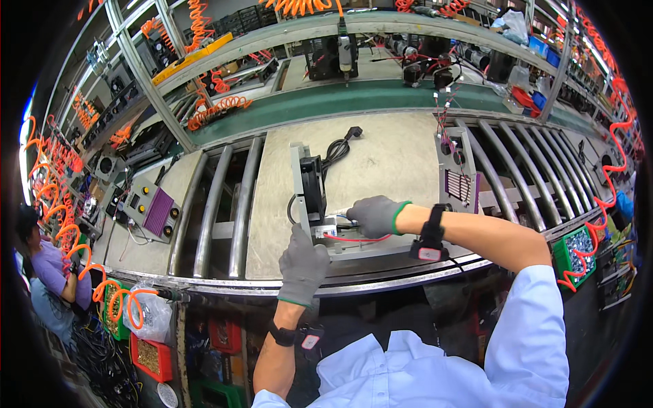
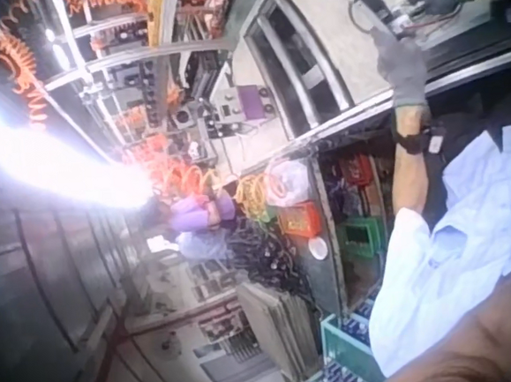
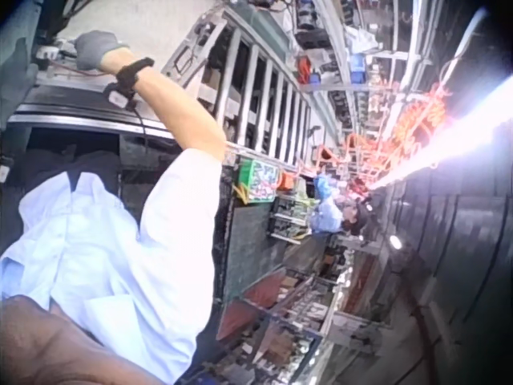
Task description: Assembling the internal components and circuitry into a power inverter chassis on an industrial production line.
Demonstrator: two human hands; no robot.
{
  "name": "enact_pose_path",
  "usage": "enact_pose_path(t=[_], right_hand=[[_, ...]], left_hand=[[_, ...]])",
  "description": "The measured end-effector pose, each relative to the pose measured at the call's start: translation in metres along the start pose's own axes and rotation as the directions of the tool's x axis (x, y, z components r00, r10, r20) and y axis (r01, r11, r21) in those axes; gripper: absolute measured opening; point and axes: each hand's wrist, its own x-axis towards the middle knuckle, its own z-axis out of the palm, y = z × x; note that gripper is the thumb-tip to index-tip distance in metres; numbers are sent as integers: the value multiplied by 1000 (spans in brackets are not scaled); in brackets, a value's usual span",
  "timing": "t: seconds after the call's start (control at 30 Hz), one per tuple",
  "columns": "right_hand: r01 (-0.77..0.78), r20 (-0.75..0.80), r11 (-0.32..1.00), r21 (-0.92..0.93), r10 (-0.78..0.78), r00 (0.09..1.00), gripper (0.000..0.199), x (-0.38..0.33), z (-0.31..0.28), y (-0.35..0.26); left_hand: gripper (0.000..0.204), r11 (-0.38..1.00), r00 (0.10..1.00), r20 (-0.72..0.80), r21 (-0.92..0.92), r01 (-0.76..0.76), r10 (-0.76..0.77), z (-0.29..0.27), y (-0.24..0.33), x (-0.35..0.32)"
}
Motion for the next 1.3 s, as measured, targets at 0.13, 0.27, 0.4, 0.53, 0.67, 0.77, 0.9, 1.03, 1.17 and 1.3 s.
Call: enact_pose_path(t=[0.13, 0.27, 0.4, 0.53, 0.67, 0.77, 0.9, 1.03, 1.17, 1.3], right_hand=[[40, -43, 999, 37, -38, 998, 29, 18, 23, 22], [119, -77, 982, -150, -132, 988, 20, 33, 18, 24], [193, -227, 867, -460, -325, 918, 13, 49, -6, 32], [291, -228, 913, -285, -360, 905, 16, 84, 27, 58], [307, 39, 949, -68, -305, 952, 27, 93, 17, 49], [72, 193, 996, -43, -62, 979, 45, 69, -16, 35], [230, -265, 970, 83, -201, 943, 41, 90, 18, 47], [155, -76, 986, -64, -160, 984, 32, 84, 13, 67], [248, -3, 958, -145, -251, 968, 24, 62, -62, 37], [11, 382, 822, 570, -277, 882, 37, 47, -29, 54]], left_hand=[[53, 1000, 999, 50, -28, -11, 12, 11, 5, 11], [54, 1000, 995, 97, 15, -4, 2, 7, 5, 7], [55, 998, 995, 97, 61, -14, 8, -7, 19, 0], [50, 991, 982, 187, 130, -20, -5, -5, 20, 24], [49, 981, 974, 224, 192, -6, -38, -30, 21, 28], [50, 985, 968, 246, 173, 6, -49, -23, 24, 36], [48, 988, 969, 243, 154, 18, -55, -24, 24, 35], [46, 995, 954, 296, 101, 10, -39, -8, 25, 48], [45, 997, 958, 276, 16, 74, -76, -21, 5, 49], [45, 990, 929, 365, -101, 100, -56, -12, 15, 74]])
